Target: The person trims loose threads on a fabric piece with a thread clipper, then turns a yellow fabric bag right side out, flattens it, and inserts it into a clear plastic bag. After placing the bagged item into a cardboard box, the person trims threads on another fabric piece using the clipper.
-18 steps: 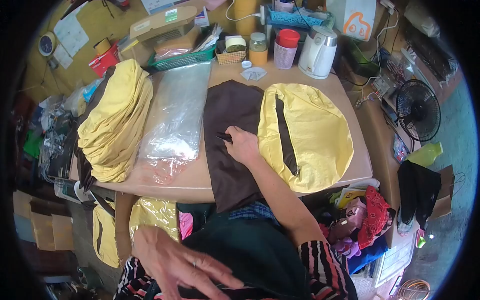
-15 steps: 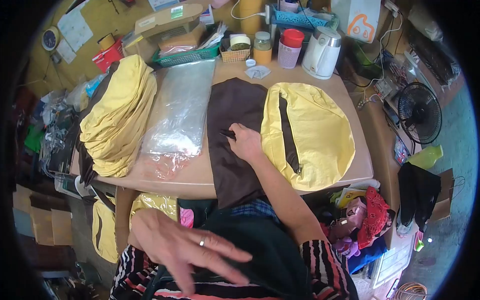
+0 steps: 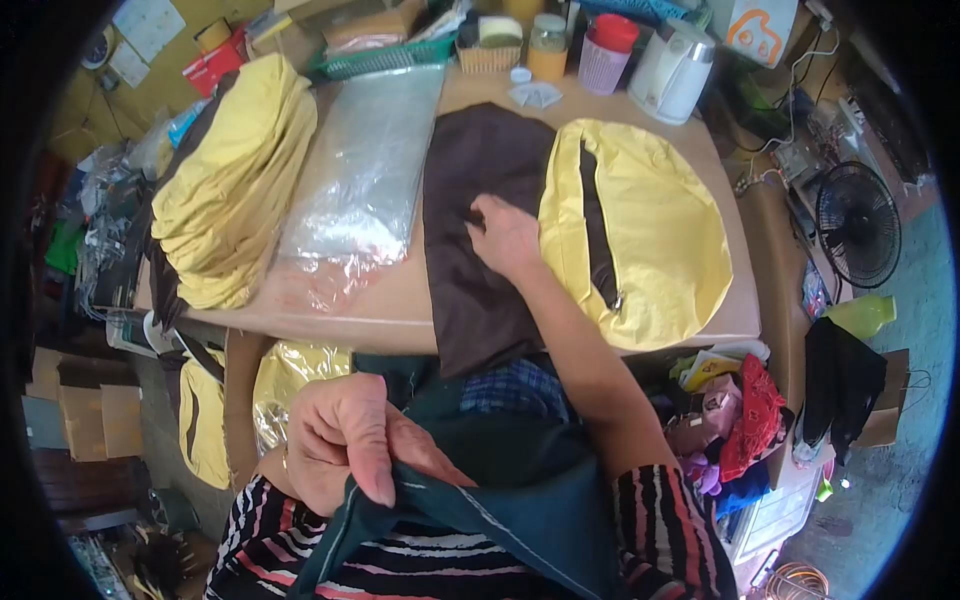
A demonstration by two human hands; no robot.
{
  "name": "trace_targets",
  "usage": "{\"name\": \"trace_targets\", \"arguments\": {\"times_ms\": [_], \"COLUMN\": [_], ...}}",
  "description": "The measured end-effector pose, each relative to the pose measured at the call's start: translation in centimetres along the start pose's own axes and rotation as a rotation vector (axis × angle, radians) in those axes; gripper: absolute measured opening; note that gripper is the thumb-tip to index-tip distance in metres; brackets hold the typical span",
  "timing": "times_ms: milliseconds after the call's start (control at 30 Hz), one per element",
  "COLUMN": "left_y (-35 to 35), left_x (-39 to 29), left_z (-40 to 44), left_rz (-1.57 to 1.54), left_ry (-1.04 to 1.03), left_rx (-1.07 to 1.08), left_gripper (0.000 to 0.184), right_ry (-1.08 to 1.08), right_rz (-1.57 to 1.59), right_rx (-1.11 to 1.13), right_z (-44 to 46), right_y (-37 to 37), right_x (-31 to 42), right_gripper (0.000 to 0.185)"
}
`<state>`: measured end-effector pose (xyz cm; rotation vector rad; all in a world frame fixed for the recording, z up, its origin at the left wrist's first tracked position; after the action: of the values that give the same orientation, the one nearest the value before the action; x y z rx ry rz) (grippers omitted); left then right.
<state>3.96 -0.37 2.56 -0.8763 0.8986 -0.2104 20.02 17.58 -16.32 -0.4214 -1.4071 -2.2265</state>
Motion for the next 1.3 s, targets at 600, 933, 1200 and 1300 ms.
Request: {"name": "trace_targets", "arguments": {"times_ms": [600,933,1200,1300], "left_y": [0.9,1.0,2.5,2.6], "left_x": [5.0,5.7,4.5,4.2], "left_z": [-1.1,0.6,1.1,1.5], "left_rz": [-0.316,-0.118,0.038,0.089], "left_ry": [-0.083,-0.089,-0.091,-0.093], "left_rx": [0.048,0.031,0.069,0.082], "left_gripper": [0.018,0.019,0.022,0.023], "right_ry": [-0.034,-0.049,-0.063,-0.051], "right_rz": [-0.074,-0.048,-0.045,-0.028], "right_rx": [0.004,-0.001,0.015,0.011], "right_z": [0.0,-0.1,0.0,-0.1], "right_y": [-1.0,-0.9,-0.5,-0.6], "right_x": [-1.0,-1.1,-0.8,-0.8], "right_gripper": [0.026,0.027,0.026,0.025]}}
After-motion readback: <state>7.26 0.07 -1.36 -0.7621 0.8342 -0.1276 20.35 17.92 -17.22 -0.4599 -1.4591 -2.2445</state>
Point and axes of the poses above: each hand's wrist, its own z-axis towards the middle knuckle, its own y-axis out of the back of the hand, x = y × z, the point moved 6 cm from there along z, towards the middle knuckle, and after that the axes turned 8 degrees about -z, right-handed, at the moved point
